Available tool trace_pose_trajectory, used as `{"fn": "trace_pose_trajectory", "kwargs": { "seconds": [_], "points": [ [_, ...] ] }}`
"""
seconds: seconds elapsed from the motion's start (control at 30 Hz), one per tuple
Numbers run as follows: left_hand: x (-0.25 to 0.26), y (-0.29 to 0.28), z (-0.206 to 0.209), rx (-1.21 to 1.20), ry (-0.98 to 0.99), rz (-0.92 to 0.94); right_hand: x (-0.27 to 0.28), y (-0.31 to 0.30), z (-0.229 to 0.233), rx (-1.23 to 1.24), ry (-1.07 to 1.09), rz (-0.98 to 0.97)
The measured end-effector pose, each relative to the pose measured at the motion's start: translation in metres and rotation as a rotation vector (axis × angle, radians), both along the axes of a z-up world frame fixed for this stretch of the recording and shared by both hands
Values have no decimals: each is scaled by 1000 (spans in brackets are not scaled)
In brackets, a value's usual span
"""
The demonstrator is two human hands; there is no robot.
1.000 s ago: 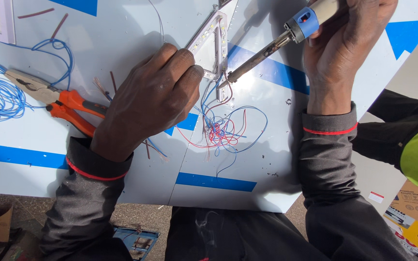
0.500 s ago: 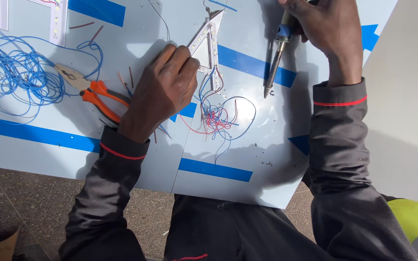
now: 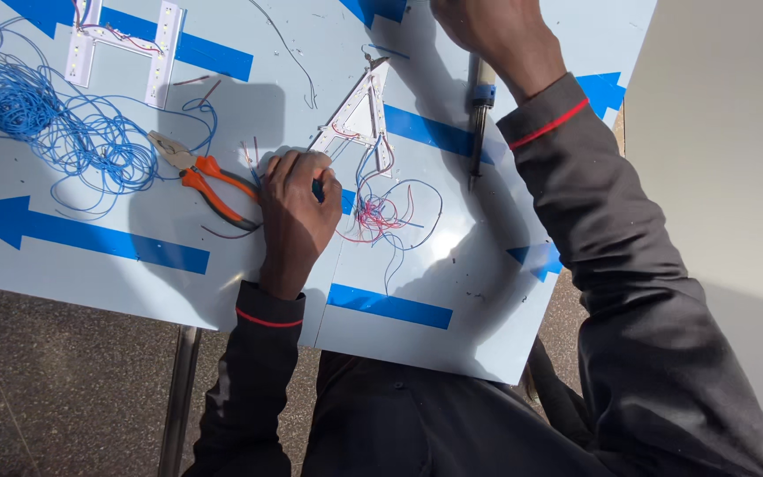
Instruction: The person uses a soldering iron to connect wires to a strip of LED lights mounted on a white board. They also use pliers to strip wire insulation and a utility knife to cut the wires while working on the electrical assembly.
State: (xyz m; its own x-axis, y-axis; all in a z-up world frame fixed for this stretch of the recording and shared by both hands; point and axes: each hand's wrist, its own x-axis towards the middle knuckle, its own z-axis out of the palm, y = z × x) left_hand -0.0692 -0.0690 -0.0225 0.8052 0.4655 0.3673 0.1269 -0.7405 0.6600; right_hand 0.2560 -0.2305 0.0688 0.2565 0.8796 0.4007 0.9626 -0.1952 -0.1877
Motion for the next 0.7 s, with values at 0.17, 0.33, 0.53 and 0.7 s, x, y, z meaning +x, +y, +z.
{"fn": "trace_pose_trajectory", "kwargs": {
  "seconds": [0.17,0.33,0.53,0.7],
  "points": [
    [3,11,1,-66,-50,97,-17,30,3,59,211,33],
    [3,25,1,-117,-21,93,-36,52,6,107,419,51],
    [17,55,1,-357,93,-60,-61,46,5,161,680,20],
    [38,88,-6,-408,68,-306,-125,0,2,260,1117,-152]
  ]
}}
